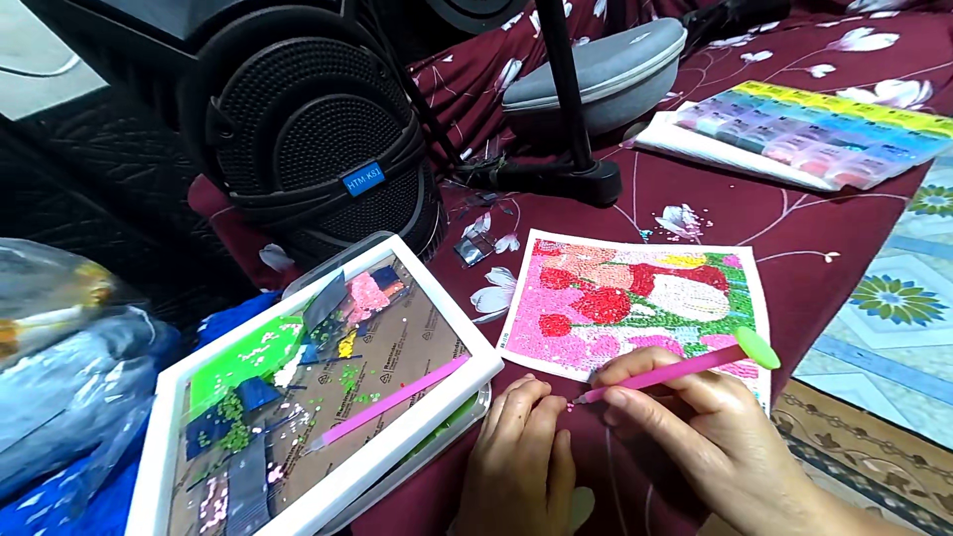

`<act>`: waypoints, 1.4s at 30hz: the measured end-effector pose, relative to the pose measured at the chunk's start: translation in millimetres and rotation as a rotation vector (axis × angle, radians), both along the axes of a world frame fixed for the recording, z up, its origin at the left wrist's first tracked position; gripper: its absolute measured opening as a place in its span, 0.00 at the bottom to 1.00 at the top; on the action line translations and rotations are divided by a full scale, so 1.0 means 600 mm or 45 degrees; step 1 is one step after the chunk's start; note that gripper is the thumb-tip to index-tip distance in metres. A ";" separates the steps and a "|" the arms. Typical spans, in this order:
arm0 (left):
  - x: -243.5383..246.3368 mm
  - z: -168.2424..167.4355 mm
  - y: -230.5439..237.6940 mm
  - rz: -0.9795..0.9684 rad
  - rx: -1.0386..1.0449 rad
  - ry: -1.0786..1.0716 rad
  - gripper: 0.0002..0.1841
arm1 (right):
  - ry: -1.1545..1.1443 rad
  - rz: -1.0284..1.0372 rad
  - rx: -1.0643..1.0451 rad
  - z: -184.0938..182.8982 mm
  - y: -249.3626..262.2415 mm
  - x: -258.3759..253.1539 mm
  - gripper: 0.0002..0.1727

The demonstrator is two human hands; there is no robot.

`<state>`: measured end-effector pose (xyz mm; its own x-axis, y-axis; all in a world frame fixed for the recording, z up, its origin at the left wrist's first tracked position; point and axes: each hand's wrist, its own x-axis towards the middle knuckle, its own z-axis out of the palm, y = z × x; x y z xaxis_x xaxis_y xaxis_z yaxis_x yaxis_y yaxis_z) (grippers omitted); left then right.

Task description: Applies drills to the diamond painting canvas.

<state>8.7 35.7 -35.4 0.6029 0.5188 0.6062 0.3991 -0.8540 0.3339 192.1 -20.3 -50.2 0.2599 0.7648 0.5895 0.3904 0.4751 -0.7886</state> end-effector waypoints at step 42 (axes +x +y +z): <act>0.001 -0.001 -0.001 0.010 0.006 -0.002 0.12 | 0.011 0.018 0.024 -0.005 0.005 -0.003 0.11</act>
